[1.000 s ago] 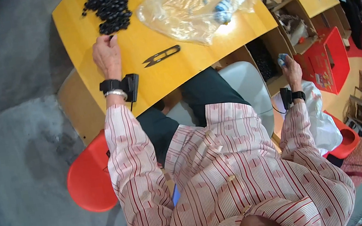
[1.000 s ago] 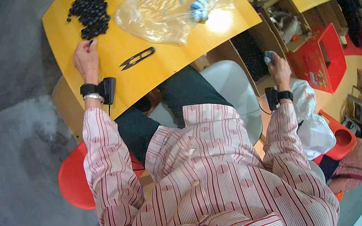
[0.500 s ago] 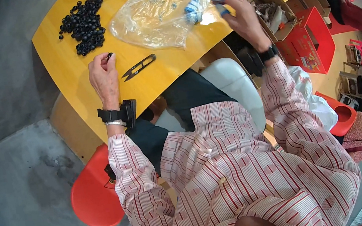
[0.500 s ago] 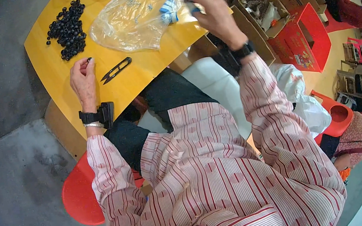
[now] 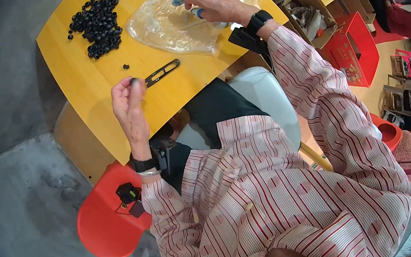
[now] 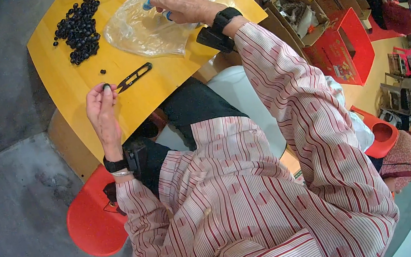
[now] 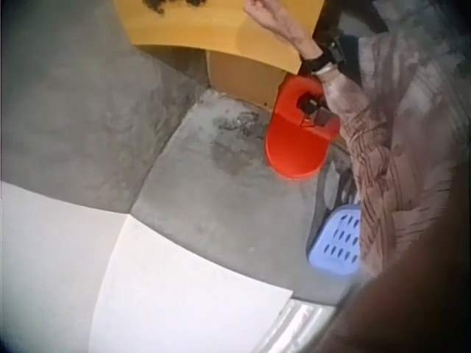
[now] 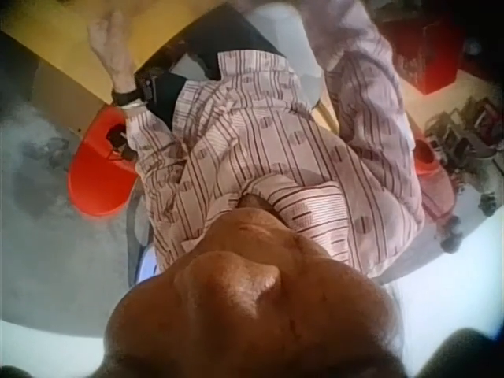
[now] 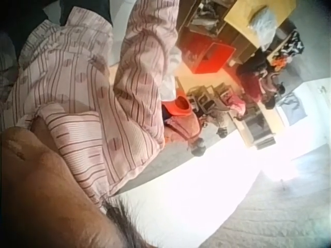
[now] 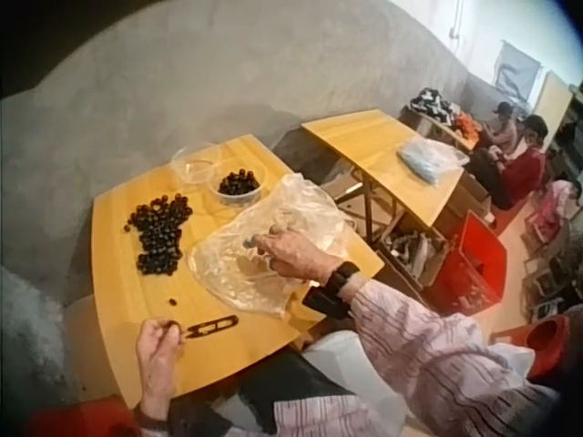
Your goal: The person picks up small black plastic components from the table one at a time and fits pieces into them by hand.
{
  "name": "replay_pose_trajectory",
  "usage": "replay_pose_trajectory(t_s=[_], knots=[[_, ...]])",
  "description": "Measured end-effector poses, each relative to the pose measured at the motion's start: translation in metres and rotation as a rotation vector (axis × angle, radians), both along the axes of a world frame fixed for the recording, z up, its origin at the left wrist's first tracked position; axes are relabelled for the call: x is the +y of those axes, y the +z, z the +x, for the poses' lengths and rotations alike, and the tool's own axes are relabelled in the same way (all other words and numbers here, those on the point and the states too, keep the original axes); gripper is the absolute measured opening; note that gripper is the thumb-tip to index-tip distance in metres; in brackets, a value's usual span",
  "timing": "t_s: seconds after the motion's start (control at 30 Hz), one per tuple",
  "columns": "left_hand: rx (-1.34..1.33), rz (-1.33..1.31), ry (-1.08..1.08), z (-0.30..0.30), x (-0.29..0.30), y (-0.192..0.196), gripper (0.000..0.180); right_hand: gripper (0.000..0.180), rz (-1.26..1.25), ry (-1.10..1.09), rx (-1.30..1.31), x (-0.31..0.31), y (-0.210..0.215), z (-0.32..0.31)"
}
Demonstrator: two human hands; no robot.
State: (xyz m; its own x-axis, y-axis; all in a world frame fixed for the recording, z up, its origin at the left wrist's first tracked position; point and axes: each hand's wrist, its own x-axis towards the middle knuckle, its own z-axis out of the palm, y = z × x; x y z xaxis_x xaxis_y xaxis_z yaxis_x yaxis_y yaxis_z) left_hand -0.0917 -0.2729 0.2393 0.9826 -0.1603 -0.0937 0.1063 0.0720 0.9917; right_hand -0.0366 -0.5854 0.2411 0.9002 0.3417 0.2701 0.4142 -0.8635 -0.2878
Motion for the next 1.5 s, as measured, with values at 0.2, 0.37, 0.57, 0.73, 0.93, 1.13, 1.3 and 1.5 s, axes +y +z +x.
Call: replay_pose_trajectory(t_s=[0.2,0.37,0.57,0.73,0.93,1.13,1.3,1.5], knots=[[0.132,-0.138,-0.047,-0.017,-0.007,0.008,0.023,0.035,-0.133,-0.011,0.021,0.0,-0.009,0.002],[0.14,-0.215,-0.058,-0.022,-0.009,0.008,0.023,0.029,-0.112,-0.096,0.008,-0.002,-0.01,0.0],[0.13,-0.249,-0.086,-0.026,-0.01,0.015,0.023,0.027,0.018,-0.117,-0.075,0.004,0.003,-0.011],[0.135,-0.358,-0.084,-0.033,-0.018,0.03,0.027,0.025,0.181,0.06,-0.182,0.028,0.027,-0.035],[0.089,-0.406,-0.098,-0.04,-0.02,0.049,0.03,0.021,0.223,0.175,-0.2,0.06,0.065,-0.063],[0.022,-0.387,-0.118,-0.047,-0.018,0.052,0.031,0.028,0.258,0.274,-0.224,0.078,0.082,-0.075],[0.037,-0.389,-0.126,-0.052,-0.017,0.054,0.031,0.035,0.279,0.331,-0.266,0.091,0.088,-0.082],[0.056,-0.416,-0.113,-0.055,-0.019,0.058,0.029,0.025,0.221,0.386,-0.401,0.101,0.096,-0.084]])
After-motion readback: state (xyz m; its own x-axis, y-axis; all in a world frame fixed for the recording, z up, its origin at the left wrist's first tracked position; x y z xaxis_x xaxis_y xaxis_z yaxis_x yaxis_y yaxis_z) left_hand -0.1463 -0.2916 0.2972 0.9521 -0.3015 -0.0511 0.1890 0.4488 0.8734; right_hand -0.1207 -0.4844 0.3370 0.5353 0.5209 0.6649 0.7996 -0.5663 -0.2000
